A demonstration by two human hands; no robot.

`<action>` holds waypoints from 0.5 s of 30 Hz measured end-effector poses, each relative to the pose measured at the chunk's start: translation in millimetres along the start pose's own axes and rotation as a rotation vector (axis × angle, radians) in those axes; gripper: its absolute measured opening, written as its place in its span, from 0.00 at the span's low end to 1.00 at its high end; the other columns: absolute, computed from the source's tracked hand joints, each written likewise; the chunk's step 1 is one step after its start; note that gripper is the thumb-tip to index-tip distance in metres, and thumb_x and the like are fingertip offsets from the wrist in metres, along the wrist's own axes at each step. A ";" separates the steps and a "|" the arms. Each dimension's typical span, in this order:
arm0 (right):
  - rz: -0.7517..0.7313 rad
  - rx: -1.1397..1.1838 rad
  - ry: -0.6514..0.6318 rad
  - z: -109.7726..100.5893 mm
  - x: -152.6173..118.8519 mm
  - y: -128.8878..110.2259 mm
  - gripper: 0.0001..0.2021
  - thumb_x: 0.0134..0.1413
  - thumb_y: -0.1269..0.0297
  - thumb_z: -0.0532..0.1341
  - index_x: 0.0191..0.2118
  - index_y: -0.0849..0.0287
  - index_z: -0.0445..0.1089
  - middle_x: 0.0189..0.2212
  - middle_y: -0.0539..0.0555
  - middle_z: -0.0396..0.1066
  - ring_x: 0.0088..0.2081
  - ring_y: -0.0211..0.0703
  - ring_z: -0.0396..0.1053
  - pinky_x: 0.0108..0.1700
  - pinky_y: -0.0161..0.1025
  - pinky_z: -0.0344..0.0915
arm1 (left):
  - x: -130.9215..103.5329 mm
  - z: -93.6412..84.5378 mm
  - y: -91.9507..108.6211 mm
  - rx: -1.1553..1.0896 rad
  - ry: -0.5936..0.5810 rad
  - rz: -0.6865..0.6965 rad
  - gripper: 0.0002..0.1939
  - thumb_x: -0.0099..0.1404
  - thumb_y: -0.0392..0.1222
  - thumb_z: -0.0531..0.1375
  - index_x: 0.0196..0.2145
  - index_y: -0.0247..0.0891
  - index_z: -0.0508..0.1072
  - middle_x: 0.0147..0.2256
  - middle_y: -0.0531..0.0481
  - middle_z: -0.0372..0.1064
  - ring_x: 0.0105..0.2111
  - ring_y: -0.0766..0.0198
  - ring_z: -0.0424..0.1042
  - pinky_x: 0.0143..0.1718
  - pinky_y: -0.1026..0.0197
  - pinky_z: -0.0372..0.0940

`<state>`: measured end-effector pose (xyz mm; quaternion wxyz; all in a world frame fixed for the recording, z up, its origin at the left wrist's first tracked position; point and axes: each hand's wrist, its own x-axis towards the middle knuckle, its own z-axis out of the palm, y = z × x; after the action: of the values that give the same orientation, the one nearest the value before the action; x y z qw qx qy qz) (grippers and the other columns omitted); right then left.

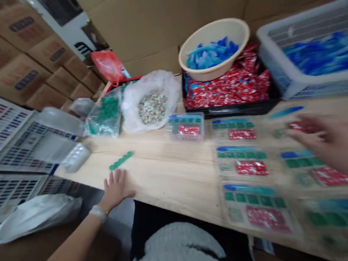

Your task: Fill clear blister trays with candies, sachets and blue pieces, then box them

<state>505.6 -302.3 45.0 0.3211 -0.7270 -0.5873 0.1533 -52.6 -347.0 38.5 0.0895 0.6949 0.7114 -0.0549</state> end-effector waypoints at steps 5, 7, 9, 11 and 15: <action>-0.371 0.385 -0.687 135.5 -32.7 -179.6 0.20 0.47 0.53 0.56 0.47 0.53 0.65 0.38 0.56 0.69 0.34 0.46 0.67 0.35 0.46 0.65 | -24.0 24.9 -38.6 -0.033 0.001 0.152 0.31 0.52 0.58 0.57 0.51 0.41 0.62 0.55 0.38 0.53 0.55 0.47 0.52 0.54 0.46 0.47; -0.391 0.444 -0.821 185.8 -52.2 -219.7 0.18 0.45 0.57 0.59 0.45 0.52 0.67 0.39 0.55 0.68 0.33 0.45 0.68 0.35 0.44 0.65 | -30.7 30.3 -32.5 -0.102 0.000 0.219 0.26 0.52 0.56 0.58 0.46 0.43 0.66 0.52 0.40 0.59 0.52 0.48 0.56 0.52 0.46 0.50; -0.415 0.449 -0.893 220.1 -69.4 -238.0 0.15 0.42 0.60 0.62 0.41 0.48 0.69 0.37 0.53 0.69 0.33 0.46 0.68 0.38 0.45 0.65 | -39.1 31.2 -31.5 -0.180 -0.035 0.264 0.17 0.54 0.52 0.57 0.41 0.43 0.70 0.48 0.42 0.64 0.49 0.49 0.59 0.51 0.45 0.51; -0.376 0.462 -0.929 236.2 -81.1 -241.7 0.13 0.40 0.61 0.63 0.37 0.48 0.70 0.35 0.52 0.69 0.33 0.46 0.67 0.39 0.46 0.64 | -46.8 26.0 -34.3 -0.280 -0.079 0.292 0.10 0.59 0.46 0.53 0.35 0.44 0.72 0.45 0.44 0.66 0.47 0.51 0.61 0.50 0.45 0.52; -0.081 0.574 -0.856 222.5 -86.9 -225.4 0.18 0.45 0.52 0.59 0.42 0.53 0.69 0.36 0.54 0.69 0.34 0.44 0.67 0.40 0.46 0.63 | -47.4 -4.4 -26.0 -0.661 -0.106 0.269 0.07 0.58 0.43 0.54 0.30 0.45 0.72 0.45 0.46 0.67 0.47 0.54 0.63 0.52 0.48 0.53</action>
<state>178.9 -297.8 11.2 0.2444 -0.4584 -0.6279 0.5796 -78.0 -393.3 51.2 0.3524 0.7119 0.5875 0.1544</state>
